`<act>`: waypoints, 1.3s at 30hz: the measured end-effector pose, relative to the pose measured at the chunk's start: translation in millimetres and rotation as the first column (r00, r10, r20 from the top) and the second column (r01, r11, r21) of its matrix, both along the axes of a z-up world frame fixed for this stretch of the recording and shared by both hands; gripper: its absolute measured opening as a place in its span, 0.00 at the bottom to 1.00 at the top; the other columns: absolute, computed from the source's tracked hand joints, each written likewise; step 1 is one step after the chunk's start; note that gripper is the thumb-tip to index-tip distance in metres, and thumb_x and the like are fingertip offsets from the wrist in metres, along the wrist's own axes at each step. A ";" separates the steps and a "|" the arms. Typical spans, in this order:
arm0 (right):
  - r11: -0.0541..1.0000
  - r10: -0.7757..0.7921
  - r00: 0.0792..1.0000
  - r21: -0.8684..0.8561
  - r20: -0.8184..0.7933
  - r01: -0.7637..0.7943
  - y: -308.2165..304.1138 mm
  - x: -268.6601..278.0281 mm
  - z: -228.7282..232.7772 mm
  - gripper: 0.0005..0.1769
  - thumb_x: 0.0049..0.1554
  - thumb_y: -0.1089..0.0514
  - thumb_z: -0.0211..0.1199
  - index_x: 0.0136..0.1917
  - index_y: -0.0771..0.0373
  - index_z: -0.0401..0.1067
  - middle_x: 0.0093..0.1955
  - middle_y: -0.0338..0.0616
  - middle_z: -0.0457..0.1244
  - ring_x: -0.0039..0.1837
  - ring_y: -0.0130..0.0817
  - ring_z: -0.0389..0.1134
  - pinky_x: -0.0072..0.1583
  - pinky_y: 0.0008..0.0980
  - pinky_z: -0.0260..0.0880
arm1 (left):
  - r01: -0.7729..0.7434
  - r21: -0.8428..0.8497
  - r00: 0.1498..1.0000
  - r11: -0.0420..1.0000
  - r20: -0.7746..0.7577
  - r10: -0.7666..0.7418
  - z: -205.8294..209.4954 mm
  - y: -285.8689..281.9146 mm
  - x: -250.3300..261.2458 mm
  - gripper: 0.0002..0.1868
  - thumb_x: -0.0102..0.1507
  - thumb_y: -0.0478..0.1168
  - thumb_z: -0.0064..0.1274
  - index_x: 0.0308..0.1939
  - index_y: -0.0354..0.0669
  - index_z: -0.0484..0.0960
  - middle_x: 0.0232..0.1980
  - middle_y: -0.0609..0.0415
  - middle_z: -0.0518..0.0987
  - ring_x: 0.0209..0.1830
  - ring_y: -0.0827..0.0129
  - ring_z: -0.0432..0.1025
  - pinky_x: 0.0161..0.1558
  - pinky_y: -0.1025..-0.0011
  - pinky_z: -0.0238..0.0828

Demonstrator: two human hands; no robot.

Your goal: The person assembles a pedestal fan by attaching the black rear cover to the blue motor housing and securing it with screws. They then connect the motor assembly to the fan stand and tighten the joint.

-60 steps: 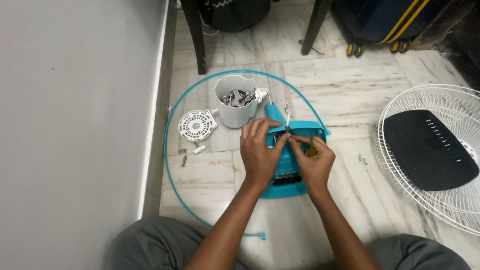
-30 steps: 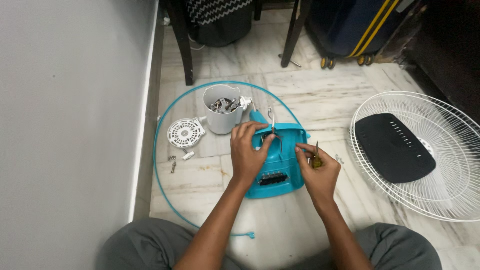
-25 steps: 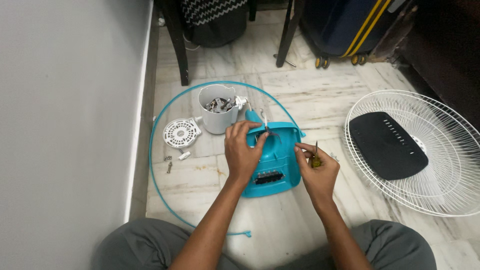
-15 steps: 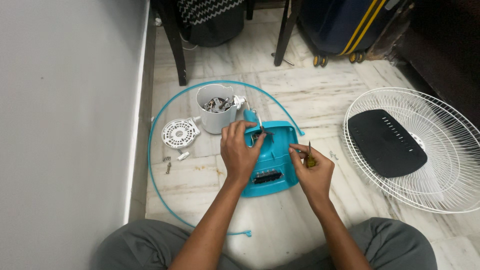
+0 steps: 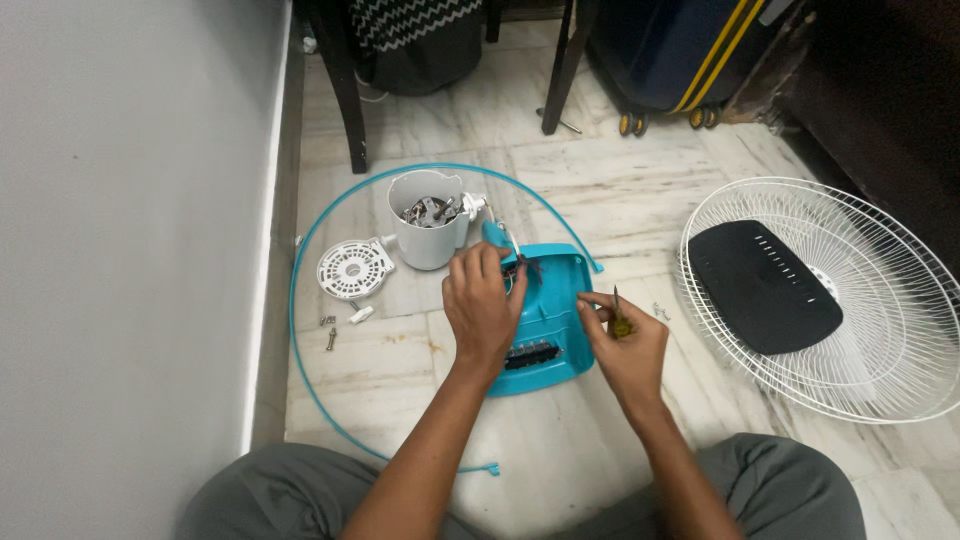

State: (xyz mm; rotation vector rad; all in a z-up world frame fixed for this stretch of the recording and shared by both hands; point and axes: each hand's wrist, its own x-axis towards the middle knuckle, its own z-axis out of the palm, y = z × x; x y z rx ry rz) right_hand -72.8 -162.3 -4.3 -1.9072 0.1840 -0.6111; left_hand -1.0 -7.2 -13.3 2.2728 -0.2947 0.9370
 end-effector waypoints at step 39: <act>0.117 -0.578 0.595 0.665 -0.559 0.738 -290.4 14.5 -113.8 0.09 0.56 0.67 0.67 0.49 0.64 0.70 0.45 0.46 0.67 0.33 0.27 0.60 0.31 0.30 0.52 | 0.169 -0.008 0.985 0.986 -0.026 -0.170 6.4 4.2 0.6 0.19 0.59 0.43 0.64 0.50 0.40 0.80 0.56 0.49 0.77 0.57 0.54 0.69 0.57 0.57 0.66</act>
